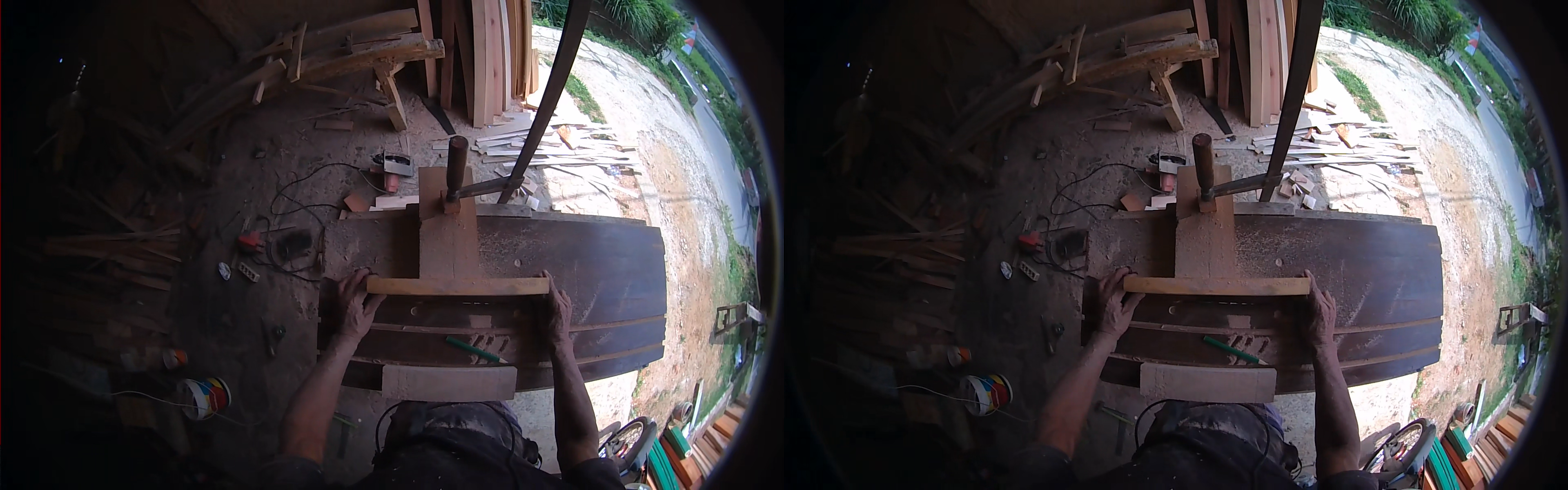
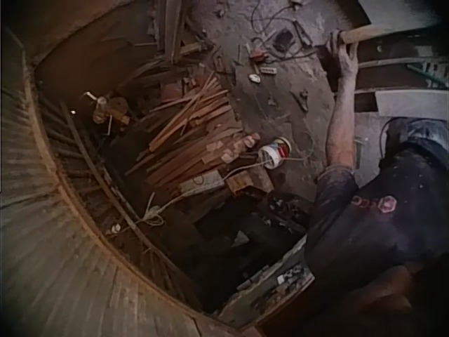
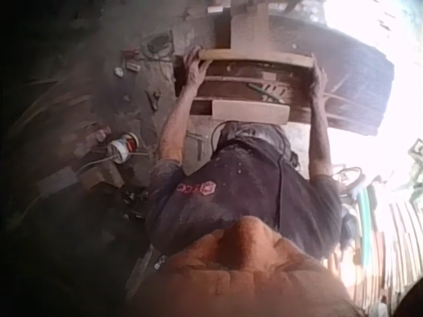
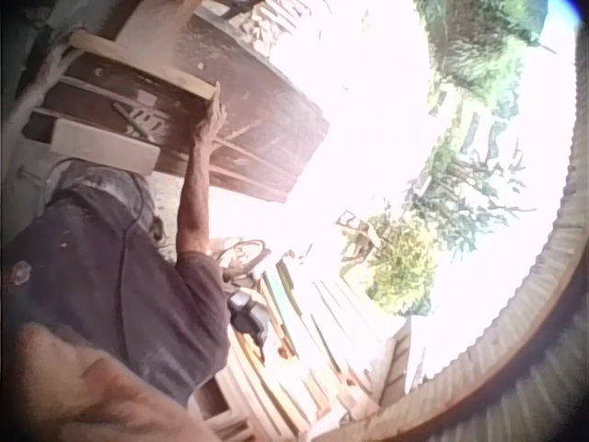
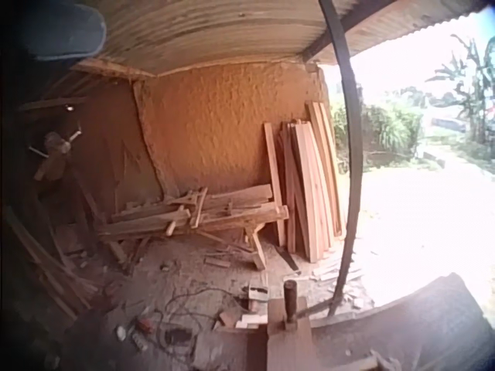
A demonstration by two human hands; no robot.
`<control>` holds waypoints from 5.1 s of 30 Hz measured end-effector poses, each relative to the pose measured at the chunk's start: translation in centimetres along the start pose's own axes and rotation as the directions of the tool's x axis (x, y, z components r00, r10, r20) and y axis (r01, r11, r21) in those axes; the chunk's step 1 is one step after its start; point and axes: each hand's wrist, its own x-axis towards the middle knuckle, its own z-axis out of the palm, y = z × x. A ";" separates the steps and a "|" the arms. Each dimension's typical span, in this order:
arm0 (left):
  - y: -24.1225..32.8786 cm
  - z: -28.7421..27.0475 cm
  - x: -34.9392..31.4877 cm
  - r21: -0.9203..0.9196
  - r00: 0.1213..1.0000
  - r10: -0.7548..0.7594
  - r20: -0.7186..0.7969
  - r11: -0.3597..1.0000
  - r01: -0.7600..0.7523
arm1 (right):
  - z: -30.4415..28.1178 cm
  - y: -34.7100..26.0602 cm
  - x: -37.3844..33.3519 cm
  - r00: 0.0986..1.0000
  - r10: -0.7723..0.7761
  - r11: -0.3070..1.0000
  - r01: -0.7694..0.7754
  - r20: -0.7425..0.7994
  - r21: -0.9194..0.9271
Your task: The person marks wooden pieces with a pencil, fits them together by hand, and uses a hammer to tap them into place on a wooden workbench.
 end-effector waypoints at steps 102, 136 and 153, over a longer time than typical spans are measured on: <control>1.0 0.8 0.0 0.084 0.991 -0.128 -0.038 0.988 0.131 | 0.7 0.2 0.0 0.998 0.054 0.997 -0.053 -0.023 0.060; 4.3 -5.7 -8.7 -0.685 0.707 -0.707 -0.018 0.524 0.507 | -5.9 -11.5 -9.6 0.718 -0.423 0.893 0.433 0.553 0.122; 15.4 -9.4 -6.6 -0.902 0.733 -0.549 0.402 -0.100 0.419 | 0.5 -19.1 -3.6 0.778 -0.626 0.728 0.560 0.049 0.396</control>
